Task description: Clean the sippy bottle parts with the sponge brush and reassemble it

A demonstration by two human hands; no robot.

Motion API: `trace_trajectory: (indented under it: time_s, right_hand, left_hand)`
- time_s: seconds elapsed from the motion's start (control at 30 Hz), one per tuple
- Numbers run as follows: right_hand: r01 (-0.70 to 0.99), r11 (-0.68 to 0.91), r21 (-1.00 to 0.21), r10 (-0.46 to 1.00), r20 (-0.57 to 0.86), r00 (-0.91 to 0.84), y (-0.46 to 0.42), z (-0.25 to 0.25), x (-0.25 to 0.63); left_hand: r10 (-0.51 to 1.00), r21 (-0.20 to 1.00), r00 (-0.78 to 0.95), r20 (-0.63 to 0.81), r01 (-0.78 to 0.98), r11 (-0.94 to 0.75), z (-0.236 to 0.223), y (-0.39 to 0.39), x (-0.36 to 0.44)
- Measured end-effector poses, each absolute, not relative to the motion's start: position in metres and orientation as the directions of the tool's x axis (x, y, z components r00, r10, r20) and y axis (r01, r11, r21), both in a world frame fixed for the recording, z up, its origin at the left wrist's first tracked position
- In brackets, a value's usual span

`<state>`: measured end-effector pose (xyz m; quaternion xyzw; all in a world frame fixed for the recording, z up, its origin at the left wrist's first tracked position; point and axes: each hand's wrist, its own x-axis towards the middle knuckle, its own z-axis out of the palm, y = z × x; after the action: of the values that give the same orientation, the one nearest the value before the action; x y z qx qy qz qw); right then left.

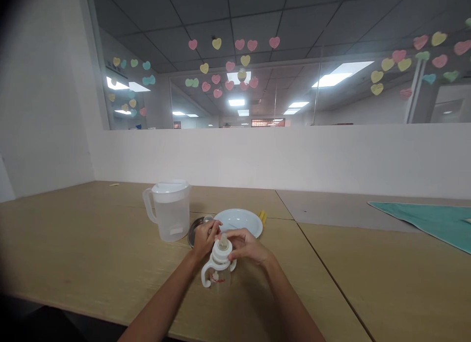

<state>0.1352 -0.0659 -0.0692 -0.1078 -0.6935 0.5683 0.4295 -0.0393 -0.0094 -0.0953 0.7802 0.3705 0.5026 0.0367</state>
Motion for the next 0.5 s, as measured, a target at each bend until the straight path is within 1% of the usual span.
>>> trace_trajectory:
  time_s: [0.17, 0.27, 0.33, 0.43, 0.5]
  right_hand:
    - [-0.257, 0.308, -0.916, 0.628, 0.398, -0.668, -0.0624, -0.0744, 0.1298]
    - [-0.23, 0.321, -0.919, 0.626, 0.388, -0.676, -0.066, -0.0729, 0.1266]
    - [-0.199, 0.348, -0.916, 0.632, 0.386, -0.672, -0.0684, -0.0708, 0.1261]
    - [-0.112, 0.425, -0.898, 0.691, 0.402, -0.6, -0.0689, -0.0691, 0.1276]
    - [-0.008, 0.503, -0.864, 0.753, 0.443, -0.487, -0.0667, -0.0702, 0.129]
  left_hand:
    - [0.601, 0.401, 0.23, 0.765, 0.561, -0.725, -0.0958, -0.0086, -0.0396]
    - [0.592, 0.383, 0.235, 0.771, 0.572, -0.726, -0.0957, -0.0093, -0.0399]
    - [0.598, 0.402, 0.215, 0.772, 0.565, -0.721, -0.0956, -0.0097, -0.04]
    - [0.615, 0.454, 0.154, 0.774, 0.541, -0.707, -0.0951, -0.0096, -0.0399]
    - [0.617, 0.486, 0.113, 0.779, 0.513, -0.708, -0.0948, -0.0093, -0.0395]
